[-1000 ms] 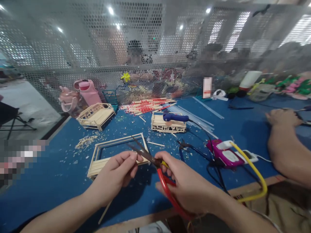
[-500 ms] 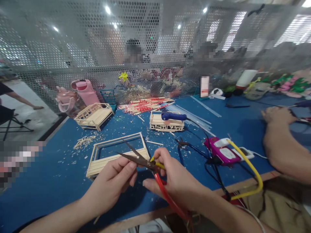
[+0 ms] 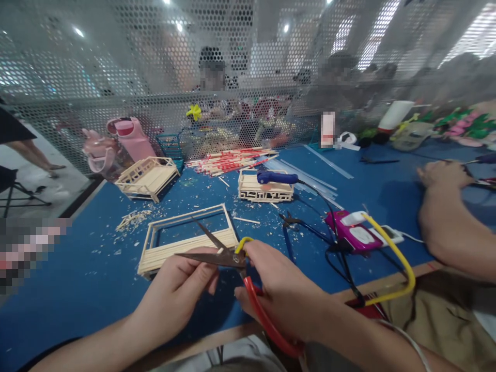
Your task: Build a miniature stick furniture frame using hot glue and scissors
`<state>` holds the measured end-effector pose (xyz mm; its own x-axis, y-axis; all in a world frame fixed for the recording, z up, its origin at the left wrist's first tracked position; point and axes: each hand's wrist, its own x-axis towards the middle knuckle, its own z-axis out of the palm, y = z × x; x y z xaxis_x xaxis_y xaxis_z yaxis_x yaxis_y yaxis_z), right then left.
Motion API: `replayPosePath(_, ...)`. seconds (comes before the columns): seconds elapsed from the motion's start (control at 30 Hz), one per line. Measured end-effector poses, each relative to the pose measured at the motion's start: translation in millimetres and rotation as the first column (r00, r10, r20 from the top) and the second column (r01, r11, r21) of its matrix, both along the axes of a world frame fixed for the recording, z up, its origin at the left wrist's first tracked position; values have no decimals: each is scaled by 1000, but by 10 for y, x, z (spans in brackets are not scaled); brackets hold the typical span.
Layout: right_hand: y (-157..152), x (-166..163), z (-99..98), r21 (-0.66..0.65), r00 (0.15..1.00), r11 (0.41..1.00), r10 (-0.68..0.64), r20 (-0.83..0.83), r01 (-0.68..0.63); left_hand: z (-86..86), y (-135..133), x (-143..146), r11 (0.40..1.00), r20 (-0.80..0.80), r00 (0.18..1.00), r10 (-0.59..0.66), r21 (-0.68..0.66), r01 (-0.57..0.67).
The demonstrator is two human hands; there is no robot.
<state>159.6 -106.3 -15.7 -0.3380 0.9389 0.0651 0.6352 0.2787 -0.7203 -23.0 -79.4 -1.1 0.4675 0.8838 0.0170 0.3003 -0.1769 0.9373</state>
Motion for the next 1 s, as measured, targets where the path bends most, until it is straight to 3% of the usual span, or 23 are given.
replayPosePath(0.3,8,4,12,-3,985,991,129,-112,-130,31,-27,-3,999,12,999,-46,16,46)
replayPosePath(0.47,9,3,-27,10,999,999,32,-25,-32,12,-17,-26,997,-76,995,-70,34,72)
replayPosePath(0.63,62,-24,-126,-115,986,987,-100,134,115,-28,62,-10,1000,-107,994,-7,-2,7)
replayPosePath(0.8,97,58,-201,-262,983,947,-169,75,183,-74,139,-31,997,-162,987,-14,-81,1)
replayPosePath(0.9,137,212,-128,-318,971,918,-225,79,239,-47,98,-105,994,-237,966,-99,-76,83)
replayPosePath(1.0,240,351,-32,-261,963,937,-182,200,232,7,8,-193,975,-340,917,-209,6,224)
